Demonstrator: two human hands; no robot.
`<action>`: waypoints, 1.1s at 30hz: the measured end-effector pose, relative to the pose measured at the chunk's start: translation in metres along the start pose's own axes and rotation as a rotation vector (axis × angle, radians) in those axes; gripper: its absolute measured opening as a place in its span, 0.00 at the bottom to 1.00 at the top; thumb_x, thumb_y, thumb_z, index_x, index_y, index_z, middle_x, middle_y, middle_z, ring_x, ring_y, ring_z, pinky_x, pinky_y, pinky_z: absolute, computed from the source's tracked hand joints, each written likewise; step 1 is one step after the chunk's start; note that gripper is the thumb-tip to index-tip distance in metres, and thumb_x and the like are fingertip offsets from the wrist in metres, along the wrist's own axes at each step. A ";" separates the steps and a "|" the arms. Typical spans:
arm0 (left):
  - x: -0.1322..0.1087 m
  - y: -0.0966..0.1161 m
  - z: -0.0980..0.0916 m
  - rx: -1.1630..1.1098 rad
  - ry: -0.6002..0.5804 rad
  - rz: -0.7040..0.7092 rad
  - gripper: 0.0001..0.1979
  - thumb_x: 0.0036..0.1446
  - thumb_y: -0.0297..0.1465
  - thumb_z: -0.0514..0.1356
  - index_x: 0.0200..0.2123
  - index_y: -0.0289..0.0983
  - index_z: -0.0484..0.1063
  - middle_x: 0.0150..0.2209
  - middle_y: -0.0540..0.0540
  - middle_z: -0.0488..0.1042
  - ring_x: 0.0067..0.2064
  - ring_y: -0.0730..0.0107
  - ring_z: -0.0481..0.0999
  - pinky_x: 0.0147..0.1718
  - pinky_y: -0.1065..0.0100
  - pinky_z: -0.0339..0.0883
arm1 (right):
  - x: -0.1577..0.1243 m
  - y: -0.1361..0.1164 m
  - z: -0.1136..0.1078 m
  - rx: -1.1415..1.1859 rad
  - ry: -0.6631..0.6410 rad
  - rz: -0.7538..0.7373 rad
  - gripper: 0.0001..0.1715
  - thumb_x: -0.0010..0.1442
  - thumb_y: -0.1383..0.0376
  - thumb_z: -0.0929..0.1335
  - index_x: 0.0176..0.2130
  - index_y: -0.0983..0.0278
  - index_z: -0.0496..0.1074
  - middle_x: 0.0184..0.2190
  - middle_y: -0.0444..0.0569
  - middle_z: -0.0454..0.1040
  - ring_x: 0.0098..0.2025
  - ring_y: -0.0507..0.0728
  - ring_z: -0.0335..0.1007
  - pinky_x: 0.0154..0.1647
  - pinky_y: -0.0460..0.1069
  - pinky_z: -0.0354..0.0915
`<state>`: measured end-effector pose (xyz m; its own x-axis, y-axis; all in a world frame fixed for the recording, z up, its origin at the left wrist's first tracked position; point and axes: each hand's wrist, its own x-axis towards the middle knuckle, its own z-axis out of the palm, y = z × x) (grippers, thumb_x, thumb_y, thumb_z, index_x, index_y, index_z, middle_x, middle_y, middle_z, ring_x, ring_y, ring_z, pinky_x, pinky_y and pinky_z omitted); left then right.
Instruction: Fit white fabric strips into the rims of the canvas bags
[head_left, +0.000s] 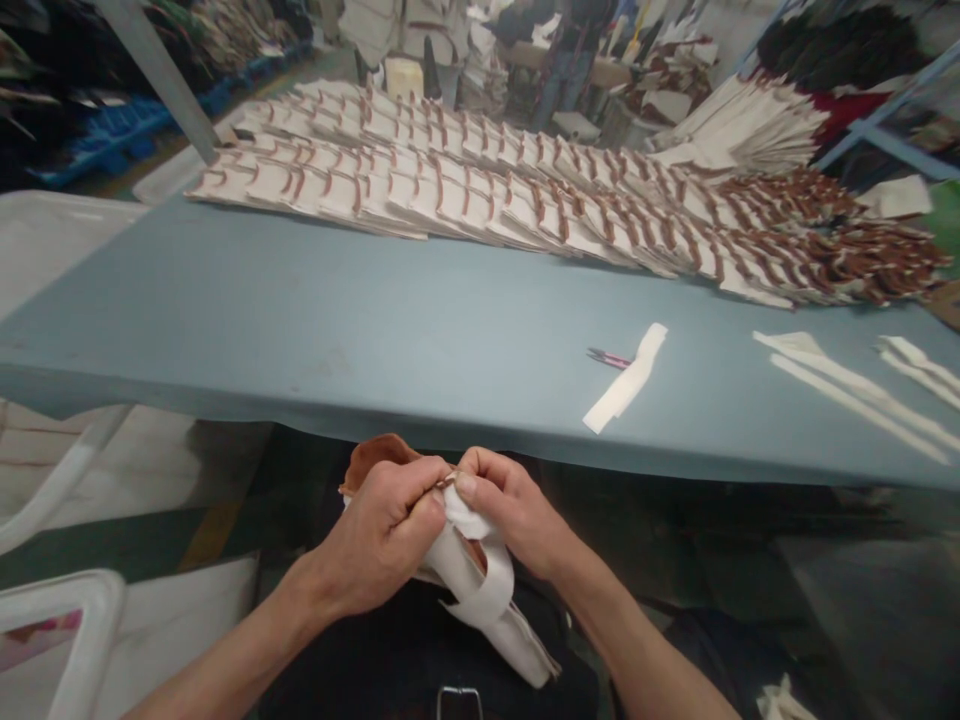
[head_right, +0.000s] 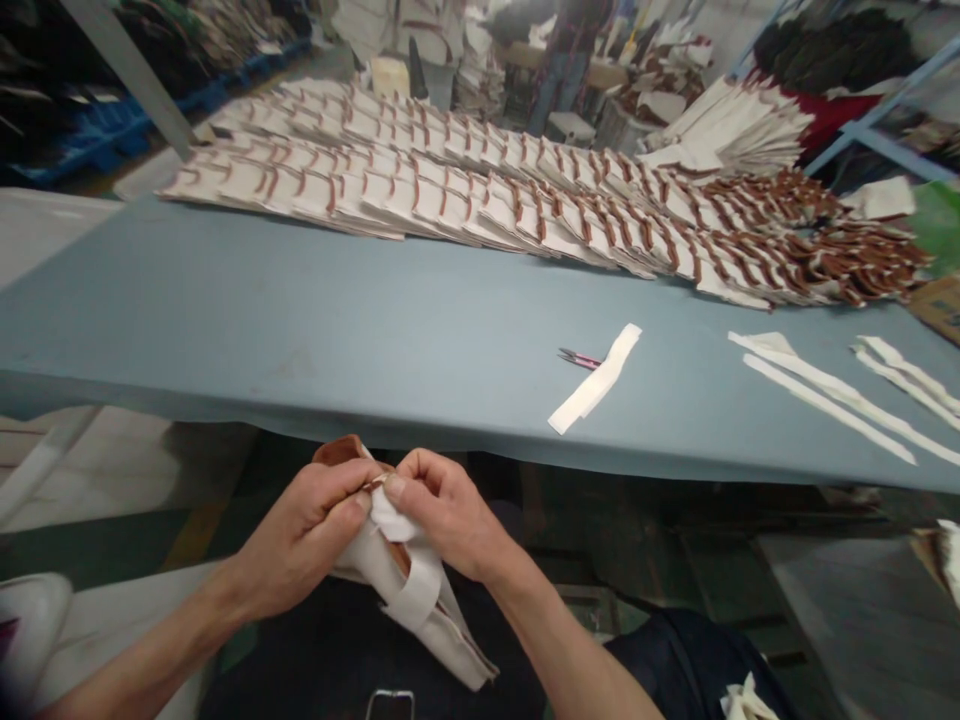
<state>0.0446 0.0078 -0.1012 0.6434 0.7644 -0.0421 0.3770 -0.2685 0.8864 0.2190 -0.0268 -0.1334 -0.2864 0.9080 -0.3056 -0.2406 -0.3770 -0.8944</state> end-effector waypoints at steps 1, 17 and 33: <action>0.002 0.002 -0.002 -0.009 -0.005 0.023 0.15 0.63 0.32 0.46 0.25 0.39 0.64 0.22 0.52 0.67 0.25 0.71 0.65 0.25 0.69 0.56 | 0.003 0.004 -0.001 0.059 -0.030 0.000 0.30 0.56 0.42 0.74 0.30 0.61 0.62 0.23 0.35 0.58 0.24 0.47 0.47 0.24 0.43 0.49; 0.008 0.055 -0.043 0.268 -0.259 0.155 0.11 0.66 0.28 0.48 0.30 0.38 0.65 0.29 0.52 0.73 0.31 0.70 0.70 0.33 0.67 0.57 | -0.013 -0.081 -0.020 -1.086 -0.102 -0.985 0.16 0.65 0.68 0.67 0.53 0.64 0.70 0.38 0.48 0.82 0.39 0.56 0.79 0.62 0.59 0.67; 0.001 0.043 -0.034 0.346 0.008 0.233 0.08 0.65 0.23 0.50 0.36 0.41 0.63 0.27 0.57 0.70 0.24 0.77 0.68 0.24 0.73 0.58 | -0.013 -0.078 -0.015 -1.221 -0.094 -0.786 0.09 0.63 0.72 0.64 0.31 0.64 0.71 0.26 0.46 0.78 0.26 0.52 0.72 0.28 0.46 0.58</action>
<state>0.0391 0.0168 -0.0480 0.7332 0.6641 0.1463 0.4247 -0.6152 0.6642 0.2553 -0.0062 -0.0650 -0.5249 0.7697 0.3633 0.5484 0.6323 -0.5472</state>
